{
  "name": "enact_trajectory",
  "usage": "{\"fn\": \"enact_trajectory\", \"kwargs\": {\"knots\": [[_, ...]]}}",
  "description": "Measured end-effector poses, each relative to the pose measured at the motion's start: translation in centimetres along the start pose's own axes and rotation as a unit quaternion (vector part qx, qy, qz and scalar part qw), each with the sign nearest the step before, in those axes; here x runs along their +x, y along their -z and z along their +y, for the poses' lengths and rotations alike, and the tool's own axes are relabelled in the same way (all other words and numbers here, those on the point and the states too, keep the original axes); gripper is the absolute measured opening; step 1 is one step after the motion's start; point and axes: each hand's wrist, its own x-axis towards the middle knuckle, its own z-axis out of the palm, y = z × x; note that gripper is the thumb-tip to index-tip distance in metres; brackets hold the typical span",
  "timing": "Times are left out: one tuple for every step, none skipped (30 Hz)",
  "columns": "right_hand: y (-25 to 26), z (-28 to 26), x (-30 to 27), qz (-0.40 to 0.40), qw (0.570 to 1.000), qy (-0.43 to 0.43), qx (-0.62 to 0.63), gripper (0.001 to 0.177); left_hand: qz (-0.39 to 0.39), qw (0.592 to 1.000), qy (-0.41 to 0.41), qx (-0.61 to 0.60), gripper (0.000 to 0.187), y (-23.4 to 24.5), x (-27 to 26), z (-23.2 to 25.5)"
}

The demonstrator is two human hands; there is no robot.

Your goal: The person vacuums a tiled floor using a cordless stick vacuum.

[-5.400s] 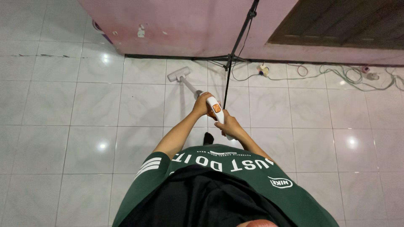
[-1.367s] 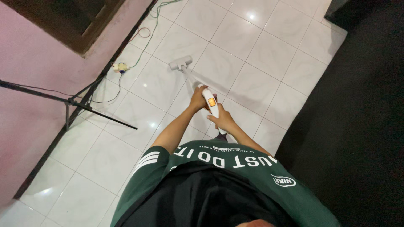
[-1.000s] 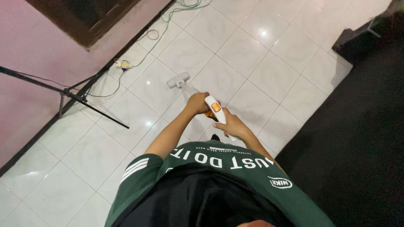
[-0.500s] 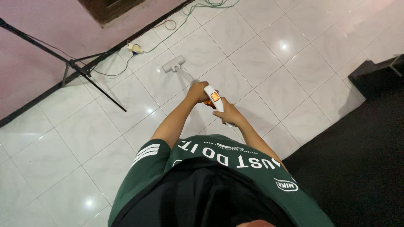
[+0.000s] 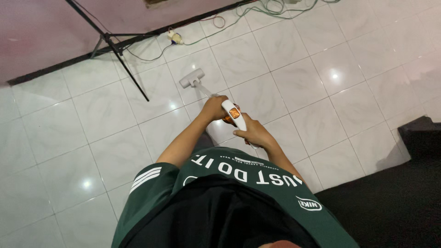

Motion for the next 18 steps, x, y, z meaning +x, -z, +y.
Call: {"fn": "enact_trajectory", "kwargs": {"knots": [[0.0, 0.0, 0.9, 0.002, 1.0, 0.004, -0.011, 0.07, 0.008, 1.0, 0.01, 0.005, 0.037, 0.4, 0.4, -0.4], [-0.1, 0.1, 1.9, 0.006, 1.0, 0.008, -0.022, 0.073, 0.016, 1.0, 0.018, 0.009, 0.038, 0.7, 0.7, -0.9], [-0.3, 0.2, 2.9, -0.001, 1.0, 0.008, -0.023, 0.073, 0.017, 1.0, 0.024, 0.009, 0.038, 1.0, 0.9, -1.4], [-0.5, 0.3, 4.2, -0.001, 1.0, 0.004, -0.027, 0.073, 0.027, 0.999, 0.034, 0.01, 0.042, 1.2, 1.2, -2.0], [-0.7, 0.6, 5.4, -0.002, 0.999, 0.001, -0.032, 0.074, 0.036, 0.998, 0.044, 0.011, 0.046, 1.4, 1.6, -2.6], [-1.0, 1.1, 6.7, -0.005, 0.999, 0.0, -0.034, 0.074, 0.038, 0.998, 0.047, 0.009, 0.046, 1.3, 2.0, -3.4], [-1.2, 1.6, 7.9, -0.002, 0.999, 0.012, -0.034, 0.072, 0.025, 0.998, 0.063, 0.016, 0.043, 1.3, 2.5, -4.3], [-1.3, 1.7, 9.3, 0.003, 0.999, 0.025, -0.033, 0.071, 0.011, 0.997, 0.078, 0.024, 0.041, 1.6, 3.3, -5.2], [-1.3, 1.7, 10.6, 0.001, 0.999, 0.025, -0.035, 0.071, 0.012, 0.996, 0.08, 0.024, 0.041, 2.0, 3.9, -6.1], [-1.4, 1.5, 11.5, 0.0, 0.999, 0.029, -0.028, 0.07, 0.027, 0.997, 0.072, 0.023, 0.04, 2.2, 4.3, -6.9], [-1.4, 1.3, 12.3, -0.002, 0.999, 0.033, -0.022, 0.07, 0.042, 0.997, 0.064, 0.023, 0.04, 2.5, 4.8, -7.4], [-1.1, 0.8, 13.0, -0.004, 0.999, 0.033, -0.023, 0.07, 0.043, 0.997, 0.066, 0.022, 0.04, 2.8, 5.3, -7.9], [-0.8, 0.2, 13.5, -0.009, 0.999, 0.03, -0.039, 0.068, 0.033, 0.996, 0.074, 0.027, 0.04, 3.3, 6.0, -8.3], [-0.2, -0.8, 14.0, -0.013, 0.998, 0.028, -0.054, 0.067, 0.024, 0.996, 0.081, 0.034, 0.039, 3.9, 6.7, -8.3], [0.5, -1.8, 14.0, -0.014, 0.998, 0.029, -0.056, 0.067, 0.026, 0.996, 0.082, 0.033, 0.039, 4.6, 7.2, -8.1], [1.1, -2.8, 13.7, -0.018, 0.998, 0.021, -0.056, 0.068, 0.011, 0.994, 0.098, 0.038, 0.039, 5.4, 7.4, -7.8], [1.8, -3.9, 13.3, -0.023, 0.998, 0.013, -0.056, 0.07, -0.004, 0.993, 0.113, 0.042, 0.038, 6.2, 7.5, -7.3], [2.6, -5.0, 13.0, -0.024, 0.998, 0.015, -0.057, 0.07, -0.002, 0.993, 0.114, 0.042, 0.038, 6.9, 7.6, -6.7]]}}
